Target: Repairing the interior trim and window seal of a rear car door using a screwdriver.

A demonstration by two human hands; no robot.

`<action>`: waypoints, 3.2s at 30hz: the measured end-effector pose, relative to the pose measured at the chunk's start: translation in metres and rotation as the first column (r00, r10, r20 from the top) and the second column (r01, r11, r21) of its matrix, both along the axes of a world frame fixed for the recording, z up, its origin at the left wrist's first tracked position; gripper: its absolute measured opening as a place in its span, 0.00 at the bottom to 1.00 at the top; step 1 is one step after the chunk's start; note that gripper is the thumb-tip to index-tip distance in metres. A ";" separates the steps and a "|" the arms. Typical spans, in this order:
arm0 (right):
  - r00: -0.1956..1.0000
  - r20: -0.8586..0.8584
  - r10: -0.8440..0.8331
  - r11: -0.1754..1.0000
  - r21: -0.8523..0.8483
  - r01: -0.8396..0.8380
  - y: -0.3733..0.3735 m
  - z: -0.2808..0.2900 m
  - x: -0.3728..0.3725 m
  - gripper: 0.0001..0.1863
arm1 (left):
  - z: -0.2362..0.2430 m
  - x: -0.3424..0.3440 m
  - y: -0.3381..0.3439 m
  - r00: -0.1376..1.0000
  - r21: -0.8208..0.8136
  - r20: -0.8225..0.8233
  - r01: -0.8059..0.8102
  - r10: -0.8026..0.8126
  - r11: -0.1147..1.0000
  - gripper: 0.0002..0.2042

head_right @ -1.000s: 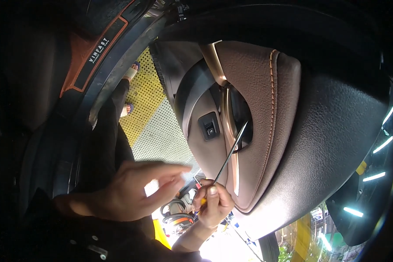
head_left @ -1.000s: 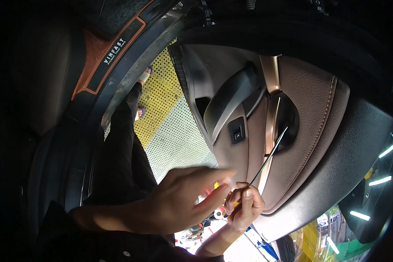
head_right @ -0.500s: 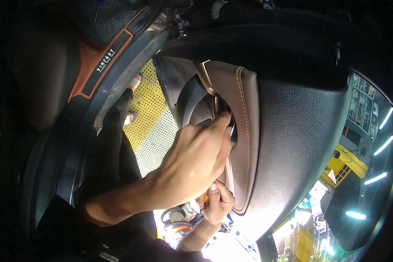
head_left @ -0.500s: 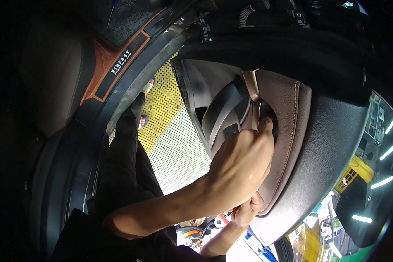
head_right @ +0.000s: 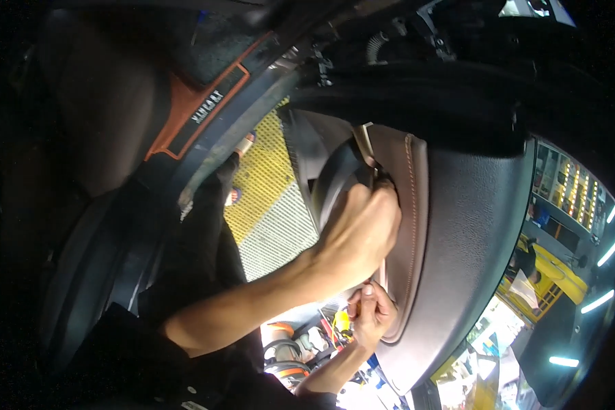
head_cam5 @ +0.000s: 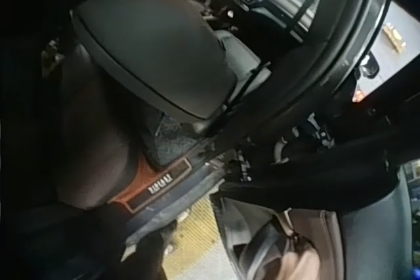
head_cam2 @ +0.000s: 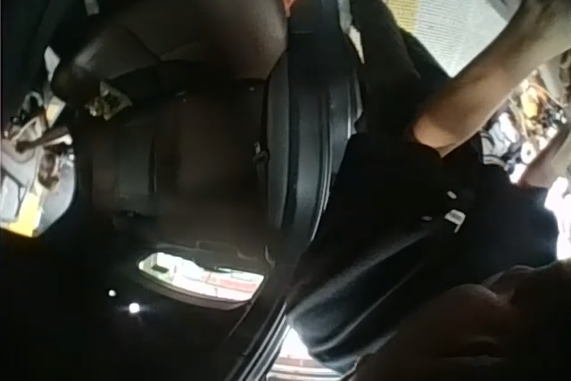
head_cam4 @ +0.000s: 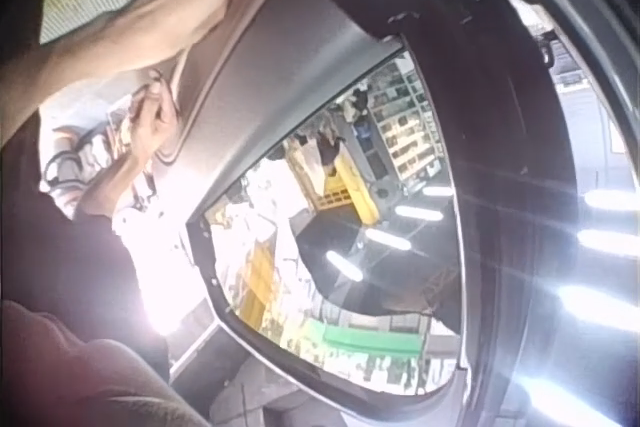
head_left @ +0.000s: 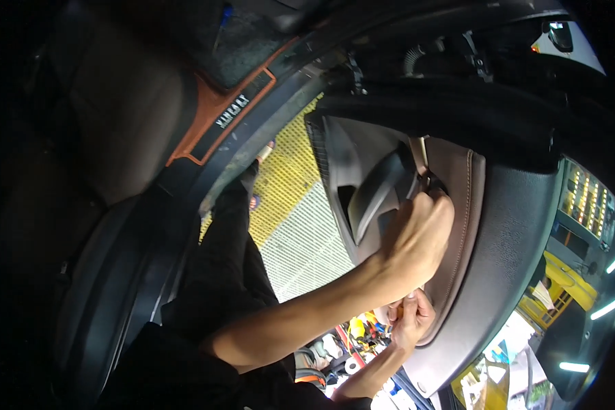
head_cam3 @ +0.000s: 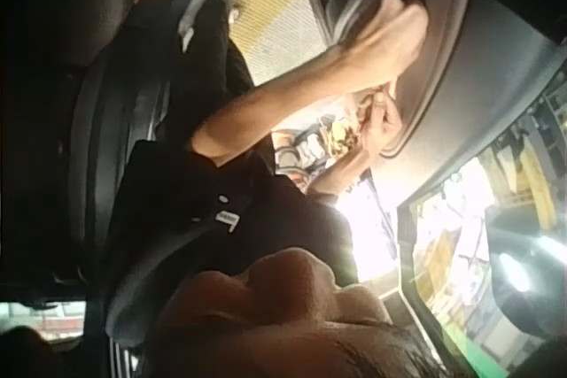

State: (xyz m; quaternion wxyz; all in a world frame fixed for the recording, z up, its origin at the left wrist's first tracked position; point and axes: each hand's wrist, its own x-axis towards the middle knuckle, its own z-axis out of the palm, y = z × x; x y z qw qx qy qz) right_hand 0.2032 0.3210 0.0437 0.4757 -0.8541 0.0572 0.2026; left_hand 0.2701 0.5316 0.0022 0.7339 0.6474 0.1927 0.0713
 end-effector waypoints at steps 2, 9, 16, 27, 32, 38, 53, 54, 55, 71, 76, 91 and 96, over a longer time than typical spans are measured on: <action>0.999 0.033 -0.019 0.999 -0.028 0.020 -0.001 0.000 0.001 0.14 | -0.004 0.001 -0.008 0.988 0.009 0.115 -0.102 0.101 0.995 0.03; 0.996 0.088 0.025 0.986 -0.168 -0.010 0.014 0.004 0.004 0.17 | -0.008 0.005 -0.006 0.946 -0.063 0.199 -0.247 0.254 0.967 0.06; 0.991 0.070 0.110 0.973 -0.213 -0.093 0.020 0.008 0.003 0.15 | -0.001 0.009 0.040 0.997 -0.685 -0.019 0.045 -0.080 0.727 0.05; 0.944 0.269 0.193 0.976 -0.150 -0.157 0.014 0.005 0.000 0.13 | 0.015 0.010 0.035 0.984 -0.245 -0.094 0.128 -0.154 0.961 0.11; 0.949 0.173 0.263 0.919 -0.343 -0.193 0.013 0.021 -0.006 0.17 | 0.020 -0.005 0.029 0.996 -0.322 0.029 0.092 -0.087 0.942 0.10; 0.940 0.245 0.239 0.944 -0.287 -0.165 0.014 0.040 -0.030 0.15 | 0.013 -0.029 0.035 0.988 -0.352 0.004 -0.142 0.154 0.925 0.10; 0.759 -0.620 0.198 0.976 0.199 -0.092 0.058 -0.204 -0.117 0.22 | -0.343 -0.075 0.212 0.637 0.205 -0.514 -0.559 0.575 0.803 0.13; 0.764 -0.617 0.188 0.977 0.197 -0.082 0.069 -0.219 -0.115 0.22 | -0.351 -0.062 0.229 0.660 0.290 -0.469 -0.513 0.587 0.808 0.12; 0.767 -0.618 0.175 0.979 0.191 -0.070 0.077 -0.229 -0.113 0.22 | -0.357 -0.054 0.241 0.674 0.339 -0.459 -0.469 0.578 0.816 0.12; 0.860 -0.501 0.091 0.975 0.222 0.027 0.337 -0.406 0.039 0.13 | -0.267 -0.154 0.321 0.957 0.918 -0.177 0.076 0.230 0.389 0.22; 0.964 -0.262 0.055 0.959 0.282 0.022 0.411 -0.445 0.068 0.17 | -0.282 -0.154 0.325 0.964 0.935 -0.156 0.074 0.216 0.346 0.24; 0.941 0.081 -0.328 0.905 -0.258 0.338 -0.046 -0.217 -0.138 0.12 | -0.303 -0.153 0.325 0.997 0.970 -0.069 0.062 0.021 0.234 0.21; 0.353 0.678 -0.645 0.405 -0.089 0.910 -0.148 -0.070 -0.189 0.10 | -0.213 -0.106 0.237 0.981 0.861 -0.182 0.192 -0.068 0.470 0.10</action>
